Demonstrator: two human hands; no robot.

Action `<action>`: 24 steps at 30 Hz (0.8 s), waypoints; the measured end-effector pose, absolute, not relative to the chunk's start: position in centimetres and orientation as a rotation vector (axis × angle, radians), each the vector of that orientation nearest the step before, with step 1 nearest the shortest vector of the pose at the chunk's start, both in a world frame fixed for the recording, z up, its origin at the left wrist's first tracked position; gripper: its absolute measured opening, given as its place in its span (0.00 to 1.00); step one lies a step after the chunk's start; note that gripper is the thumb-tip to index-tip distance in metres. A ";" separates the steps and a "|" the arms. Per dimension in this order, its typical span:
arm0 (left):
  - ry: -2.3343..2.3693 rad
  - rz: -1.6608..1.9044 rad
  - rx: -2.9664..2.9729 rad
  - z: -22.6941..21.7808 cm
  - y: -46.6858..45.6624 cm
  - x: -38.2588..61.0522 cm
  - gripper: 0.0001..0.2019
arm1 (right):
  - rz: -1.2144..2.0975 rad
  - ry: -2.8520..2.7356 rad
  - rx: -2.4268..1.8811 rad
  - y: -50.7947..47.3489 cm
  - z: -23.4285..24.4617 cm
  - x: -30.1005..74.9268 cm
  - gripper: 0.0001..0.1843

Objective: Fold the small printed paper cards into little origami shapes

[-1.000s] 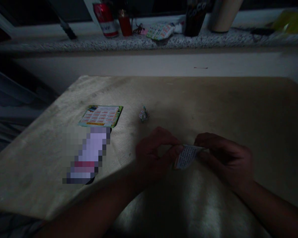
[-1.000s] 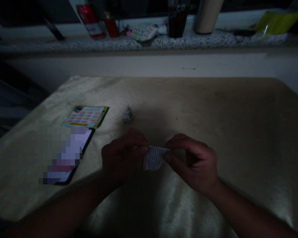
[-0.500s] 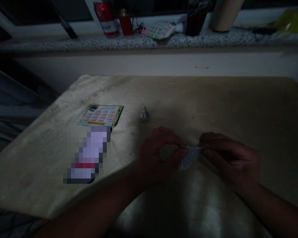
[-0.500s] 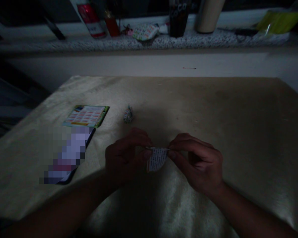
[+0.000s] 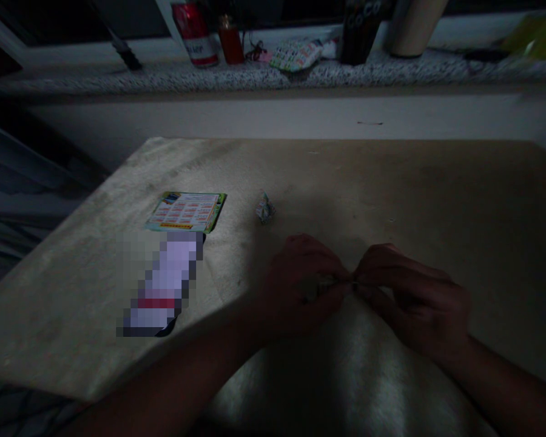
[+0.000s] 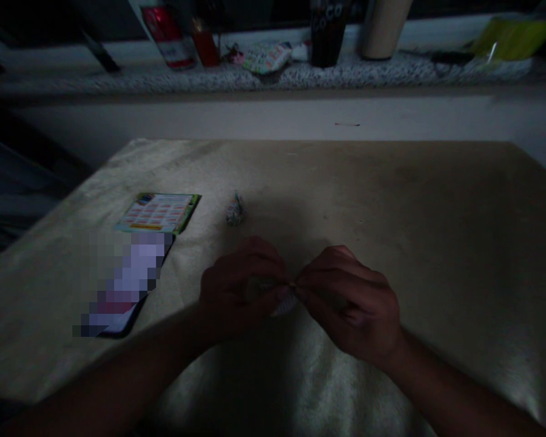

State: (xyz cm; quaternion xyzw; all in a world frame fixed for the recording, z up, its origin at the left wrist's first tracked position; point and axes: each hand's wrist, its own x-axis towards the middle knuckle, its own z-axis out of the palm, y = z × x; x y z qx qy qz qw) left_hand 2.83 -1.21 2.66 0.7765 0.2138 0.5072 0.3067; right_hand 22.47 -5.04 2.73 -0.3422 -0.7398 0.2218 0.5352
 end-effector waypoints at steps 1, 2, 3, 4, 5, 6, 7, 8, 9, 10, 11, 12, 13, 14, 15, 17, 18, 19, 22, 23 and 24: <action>0.553 1.306 2.122 2.8 -1.1 2.8 0.03 | 0.519 -1.790 -0.810 -5.0 2.6 22.6 0.15; 0.561 1.259 2.180 3.0 -1.1 2.7 0.02 | 0.506 -1.812 -0.808 -5.0 2.5 22.7 0.16; 0.581 1.207 2.224 3.1 -1.0 2.7 0.02 | 0.492 -1.829 -0.802 -5.0 2.4 22.8 0.17; 0.611 1.163 2.253 3.2 -1.0 2.6 0.01 | 0.481 -1.842 -0.797 -5.0 2.3 22.8 0.18; 0.637 1.135 2.269 3.3 -0.9 2.5 0.01 | 0.472 -1.848 -0.795 -5.0 2.3 22.9 0.19; 0.655 1.126 2.273 3.4 -0.9 2.4 0.02 | 0.466 -1.848 -0.795 -5.0 2.3 22.9 0.20; 0.666 1.124 2.272 3.5 -0.9 2.3 0.02 | 0.462 -1.839 -0.803 -5.0 2.3 22.9 0.20; 0.676 1.122 2.269 3.6 -0.8 2.2 0.02 | 0.459 -1.826 -0.814 -5.0 2.4 22.9 0.19; 0.684 1.115 2.268 3.6 -0.8 2.1 0.02 | 0.457 -1.810 -0.830 -5.0 2.4 22.9 0.19; 0.688 1.106 2.265 3.6 -0.7 2.0 0.02 | 0.454 -1.791 -0.846 -5.1 2.5 22.9 0.18; 0.688 1.097 2.256 3.6 -0.7 1.9 0.01 | 0.450 -1.774 -0.856 -5.1 2.6 22.8 0.17; 0.693 1.089 2.239 3.6 -0.6 1.8 0.00 | 0.450 -1.760 -0.869 -5.1 2.7 22.8 0.17; 0.703 1.089 2.209 3.5 -0.6 1.8 0.00 | 0.450 -1.746 -0.883 -5.2 2.7 22.8 0.16; 0.721 1.093 2.166 3.4 -0.6 1.7 0.00 | 0.448 -1.729 -0.903 -5.3 2.8 22.8 0.15; 0.740 1.101 2.113 3.3 -0.6 1.7 0.01 | 0.444 -1.712 -0.925 -5.3 2.8 22.8 0.14; 0.778 1.118 1.996 3.1 -0.6 1.8 0.02 | 0.433 -1.680 -0.962 -5.4 2.9 22.9 0.13; 0.789 1.121 1.937 3.0 -0.7 1.9 0.02 | 0.427 -1.667 -0.968 -5.5 2.8 22.9 0.12; 0.790 1.123 1.881 2.9 -0.7 2.0 0.03 | 0.421 -1.656 -0.963 -5.5 2.8 22.9 0.12; 0.798 1.111 1.734 2.6 -1.1 2.3 0.03 | 0.421 -1.628 -0.933 -5.5 2.6 23.0 0.14; 0.802 1.111 1.696 2.6 -1.2 2.4 0.03 | 0.426 -1.621 -0.928 -5.4 2.6 23.0 0.14; 0.806 1.116 1.669 2.7 -1.3 2.5 0.03 | 0.432 -1.614 -0.929 -5.4 2.6 23.0 0.15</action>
